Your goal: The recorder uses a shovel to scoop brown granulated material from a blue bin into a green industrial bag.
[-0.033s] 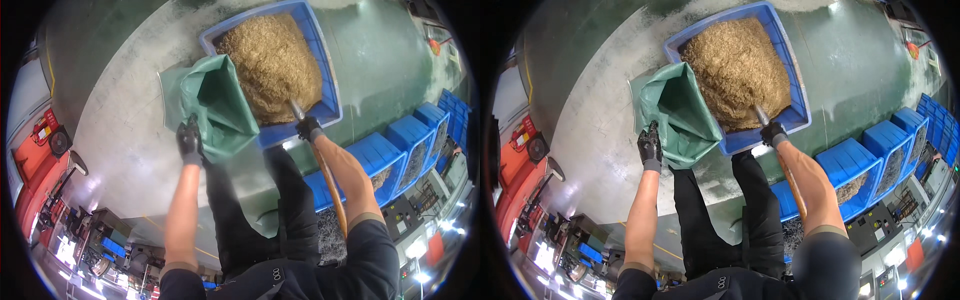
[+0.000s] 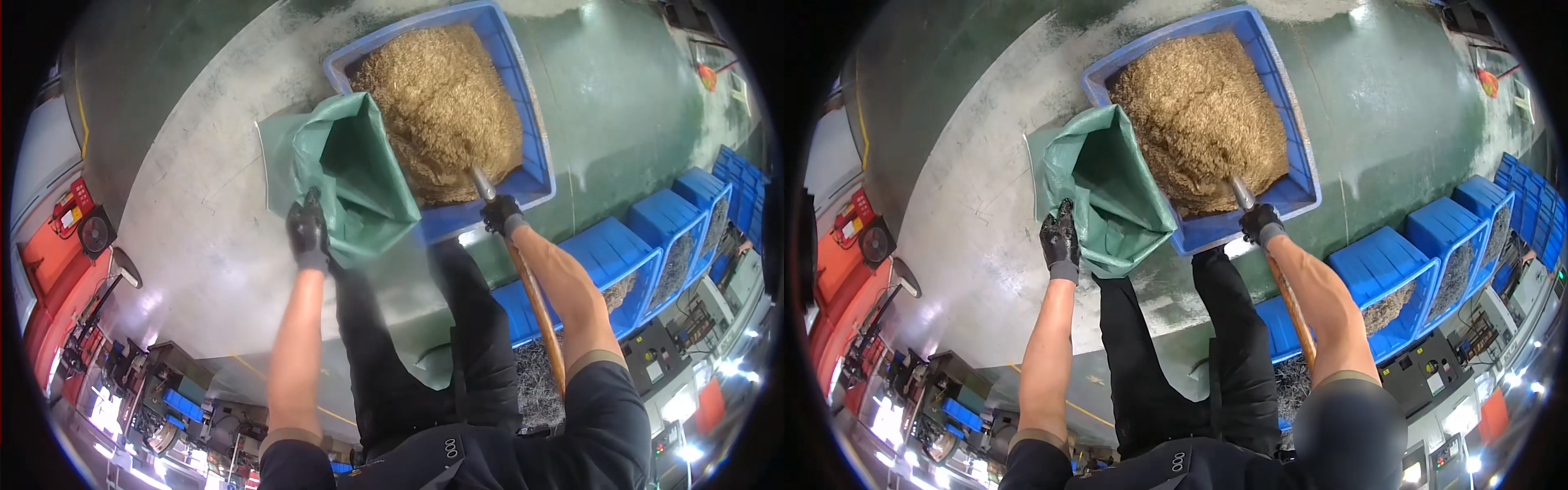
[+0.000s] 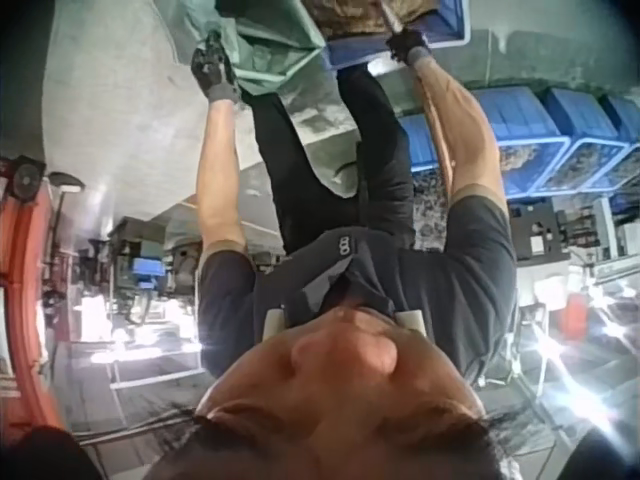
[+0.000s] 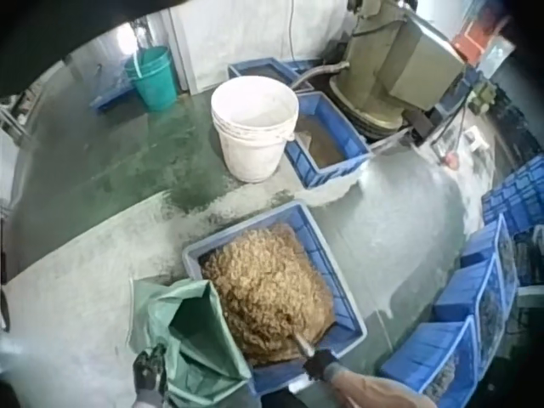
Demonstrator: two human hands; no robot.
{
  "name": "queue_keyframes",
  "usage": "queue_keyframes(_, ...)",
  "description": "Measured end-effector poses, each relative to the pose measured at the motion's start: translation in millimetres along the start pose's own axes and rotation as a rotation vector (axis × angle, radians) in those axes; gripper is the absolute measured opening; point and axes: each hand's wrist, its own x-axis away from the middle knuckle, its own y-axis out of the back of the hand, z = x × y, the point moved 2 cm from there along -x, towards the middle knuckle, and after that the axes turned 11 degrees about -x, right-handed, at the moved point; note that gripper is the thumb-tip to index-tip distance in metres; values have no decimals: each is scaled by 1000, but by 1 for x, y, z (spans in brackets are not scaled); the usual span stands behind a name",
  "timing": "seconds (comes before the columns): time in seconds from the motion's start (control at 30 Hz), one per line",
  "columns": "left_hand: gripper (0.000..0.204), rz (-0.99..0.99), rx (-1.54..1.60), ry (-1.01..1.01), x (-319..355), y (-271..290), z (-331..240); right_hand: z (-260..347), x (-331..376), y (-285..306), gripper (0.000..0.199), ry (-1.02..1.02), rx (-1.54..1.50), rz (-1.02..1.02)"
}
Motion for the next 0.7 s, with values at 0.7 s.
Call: queue_keyframes(0.7,55,54,168,267,-9,25,-74,-3,140,101,14,161,257,-49)
